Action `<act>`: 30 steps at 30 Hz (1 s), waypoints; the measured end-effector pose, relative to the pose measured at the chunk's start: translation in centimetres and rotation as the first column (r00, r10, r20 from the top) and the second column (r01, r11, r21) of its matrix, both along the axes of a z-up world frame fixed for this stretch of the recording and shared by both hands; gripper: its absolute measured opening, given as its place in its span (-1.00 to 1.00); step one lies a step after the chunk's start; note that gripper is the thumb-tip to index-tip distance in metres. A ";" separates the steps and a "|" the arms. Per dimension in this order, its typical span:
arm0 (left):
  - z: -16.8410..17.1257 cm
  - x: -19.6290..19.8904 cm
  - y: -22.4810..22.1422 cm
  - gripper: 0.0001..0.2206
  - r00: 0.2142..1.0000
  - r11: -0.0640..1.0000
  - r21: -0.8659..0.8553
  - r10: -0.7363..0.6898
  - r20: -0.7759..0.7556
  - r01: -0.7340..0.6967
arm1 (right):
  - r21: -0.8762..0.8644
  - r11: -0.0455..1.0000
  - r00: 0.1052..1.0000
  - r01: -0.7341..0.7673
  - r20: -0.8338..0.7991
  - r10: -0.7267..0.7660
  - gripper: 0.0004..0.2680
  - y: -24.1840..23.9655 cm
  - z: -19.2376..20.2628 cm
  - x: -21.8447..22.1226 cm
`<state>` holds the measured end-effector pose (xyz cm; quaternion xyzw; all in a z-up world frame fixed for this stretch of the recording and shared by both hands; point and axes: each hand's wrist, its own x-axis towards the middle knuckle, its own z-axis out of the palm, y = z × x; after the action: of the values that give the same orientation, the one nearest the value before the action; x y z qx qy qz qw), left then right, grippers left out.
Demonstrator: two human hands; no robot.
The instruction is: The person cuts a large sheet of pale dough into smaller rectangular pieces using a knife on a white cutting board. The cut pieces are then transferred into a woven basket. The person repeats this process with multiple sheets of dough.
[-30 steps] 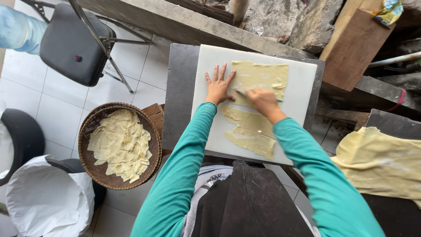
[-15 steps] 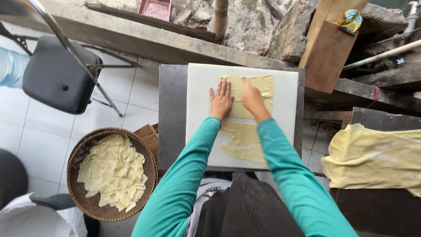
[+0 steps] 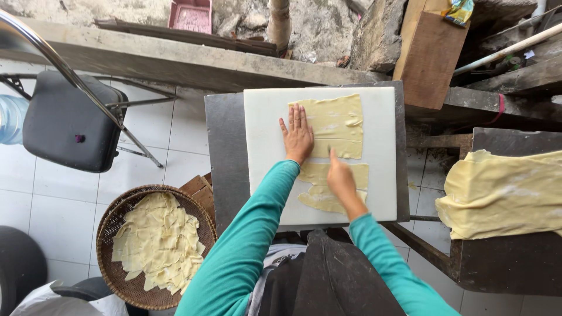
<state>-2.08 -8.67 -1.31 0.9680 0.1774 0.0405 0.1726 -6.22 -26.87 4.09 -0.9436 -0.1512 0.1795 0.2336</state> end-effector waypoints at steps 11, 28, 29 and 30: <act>-1.5 2.6 -5.4 -0.43 0.989 0.990 0.026 -0.143 0.033 0.142 | -0.124 0.992 0.999 0.023 0.045 -0.017 -0.63 0.6 -3.0 8.0; 1.3 -21.7 0.7 -0.50 0.611 0.611 -0.034 0.788 -0.073 -0.791 | 0.271 0.670 0.721 0.691 -0.321 -0.614 -0.86 -22.3 -2.2 1.8; 0.9 -22.5 0.0 -0.51 0.604 0.604 -0.031 0.791 -0.101 -0.797 | 0.227 0.708 0.738 0.669 -0.315 -0.596 -0.86 -22.0 -2.2 1.5; 0.4 -23.6 -0.8 -0.52 0.589 0.592 -0.022 0.796 -0.138 -0.805 | 0.192 0.733 0.751 0.652 -0.297 -0.590 -0.83 -21.8 -2.1 1.1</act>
<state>-25.68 -9.50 -0.91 0.7774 0.6047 0.0513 0.1654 -5.17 -48.66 1.96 -0.8702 0.1769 0.1682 0.4279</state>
